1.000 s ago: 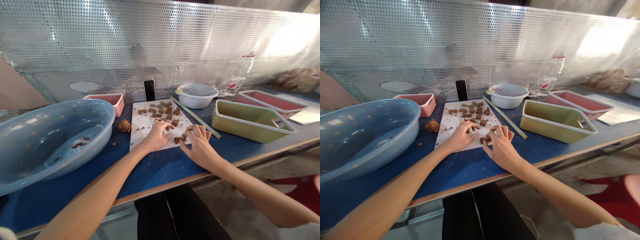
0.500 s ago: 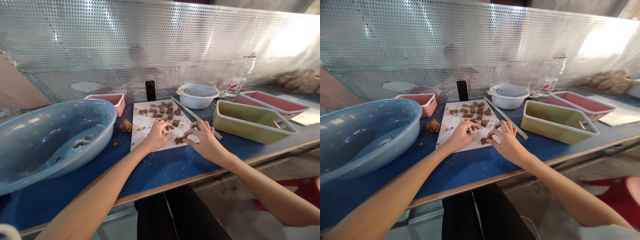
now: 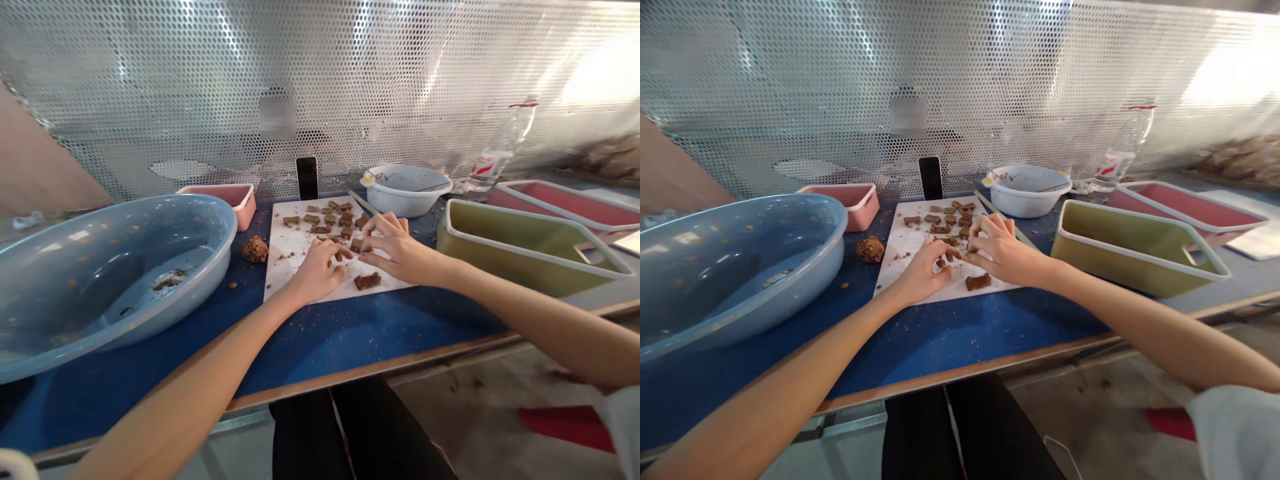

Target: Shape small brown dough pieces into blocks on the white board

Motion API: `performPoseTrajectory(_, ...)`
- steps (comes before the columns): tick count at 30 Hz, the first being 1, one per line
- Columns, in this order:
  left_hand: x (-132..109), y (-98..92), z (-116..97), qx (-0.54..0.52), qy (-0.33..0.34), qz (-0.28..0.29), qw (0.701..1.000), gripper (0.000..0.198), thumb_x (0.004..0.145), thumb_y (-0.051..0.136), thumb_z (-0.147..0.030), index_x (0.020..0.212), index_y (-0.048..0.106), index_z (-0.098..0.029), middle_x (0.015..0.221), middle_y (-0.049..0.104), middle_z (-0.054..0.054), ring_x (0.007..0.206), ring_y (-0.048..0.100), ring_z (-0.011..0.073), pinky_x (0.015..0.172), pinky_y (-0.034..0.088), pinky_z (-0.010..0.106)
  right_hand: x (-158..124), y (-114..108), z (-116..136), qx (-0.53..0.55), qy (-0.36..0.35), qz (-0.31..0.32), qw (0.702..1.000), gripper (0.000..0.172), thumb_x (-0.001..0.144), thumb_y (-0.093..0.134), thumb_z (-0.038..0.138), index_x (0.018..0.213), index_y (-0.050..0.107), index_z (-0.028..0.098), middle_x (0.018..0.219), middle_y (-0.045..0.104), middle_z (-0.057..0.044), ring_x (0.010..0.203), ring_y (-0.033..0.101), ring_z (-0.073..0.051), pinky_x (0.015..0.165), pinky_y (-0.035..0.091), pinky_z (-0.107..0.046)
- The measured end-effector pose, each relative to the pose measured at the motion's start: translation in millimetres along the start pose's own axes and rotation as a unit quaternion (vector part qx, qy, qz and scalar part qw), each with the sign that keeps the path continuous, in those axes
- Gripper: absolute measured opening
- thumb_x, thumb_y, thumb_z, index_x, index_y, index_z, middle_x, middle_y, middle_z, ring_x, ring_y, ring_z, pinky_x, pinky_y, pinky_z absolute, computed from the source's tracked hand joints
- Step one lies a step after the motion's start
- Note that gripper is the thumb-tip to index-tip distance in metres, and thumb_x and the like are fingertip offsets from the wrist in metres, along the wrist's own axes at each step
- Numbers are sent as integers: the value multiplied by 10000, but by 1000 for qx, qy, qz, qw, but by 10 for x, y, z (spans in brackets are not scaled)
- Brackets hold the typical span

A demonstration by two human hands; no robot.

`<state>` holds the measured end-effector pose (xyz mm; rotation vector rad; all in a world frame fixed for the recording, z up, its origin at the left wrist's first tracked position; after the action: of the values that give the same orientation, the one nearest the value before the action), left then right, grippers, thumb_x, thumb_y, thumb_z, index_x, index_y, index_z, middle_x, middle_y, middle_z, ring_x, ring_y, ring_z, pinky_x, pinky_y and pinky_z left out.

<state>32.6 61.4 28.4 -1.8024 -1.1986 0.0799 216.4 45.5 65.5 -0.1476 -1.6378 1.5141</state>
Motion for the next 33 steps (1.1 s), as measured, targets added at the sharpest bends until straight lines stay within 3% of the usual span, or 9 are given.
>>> performPoseTrajectory(5,-17,-25,-15,1,-13,0,1000,312,848,661,-69,1099,730,-242,1113,741,59,1129,629,304,1076,507,507,17,136,-258,56,-22,-38,997,166,1055,737,425,1046,806,274,1180,620,-93,1164,549,-294,1049,403,-505)
performPoseTrajectory(12,-28,-7,39,1,-23,11,1000,318,866,633,-77,1123,730,-239,1075,735,62,1080,623,291,1016,528,494,-185,85,-153,80,-10,-35,996,298,1122,622,401,919,760,232,1148,645,-94,1136,572,-279,1000,405,-475)
performPoseTrajectory(17,-31,-18,37,-1,-17,5,1000,314,864,623,-83,1109,731,-247,1103,744,63,1105,625,295,1039,523,497,-163,124,-156,100,-14,-12,995,124,1055,741,383,1079,811,282,1204,673,-92,1198,593,-294,1082,438,-518)
performPoseTrajectory(22,-39,-29,-3,-3,-18,7,1000,328,841,615,-77,1103,733,-236,1111,742,72,1140,622,305,1029,525,492,-160,112,-55,176,-110,11,978,139,1109,687,326,1153,796,253,1029,787,-52,1010,716,-219,1002,520,-444)
performPoseTrajectory(25,-39,-21,-19,-4,-17,11,1000,328,842,609,-72,1101,728,-234,1101,744,68,1113,633,297,1032,518,495,-172,68,8,185,-140,6,973,126,1102,696,288,1155,801,244,1033,824,-49,1001,742,-214,979,558,-424)
performPoseTrajectory(33,-34,-44,-7,3,-18,4,1000,324,831,624,-69,1090,727,-234,1106,737,70,1114,622,299,1022,519,486,-180,64,-73,216,-68,-14,974,135,1062,740,329,1123,825,245,1030,859,-45,939,803,-197,924,648,-372)
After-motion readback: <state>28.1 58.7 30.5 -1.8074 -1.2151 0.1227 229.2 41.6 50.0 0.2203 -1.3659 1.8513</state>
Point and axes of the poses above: each hand's wrist, its own x-axis towards the middle knuckle, its own y-axis out of the palm, z = x × y, the point moved 6 cm from there along x, towards the middle knuckle
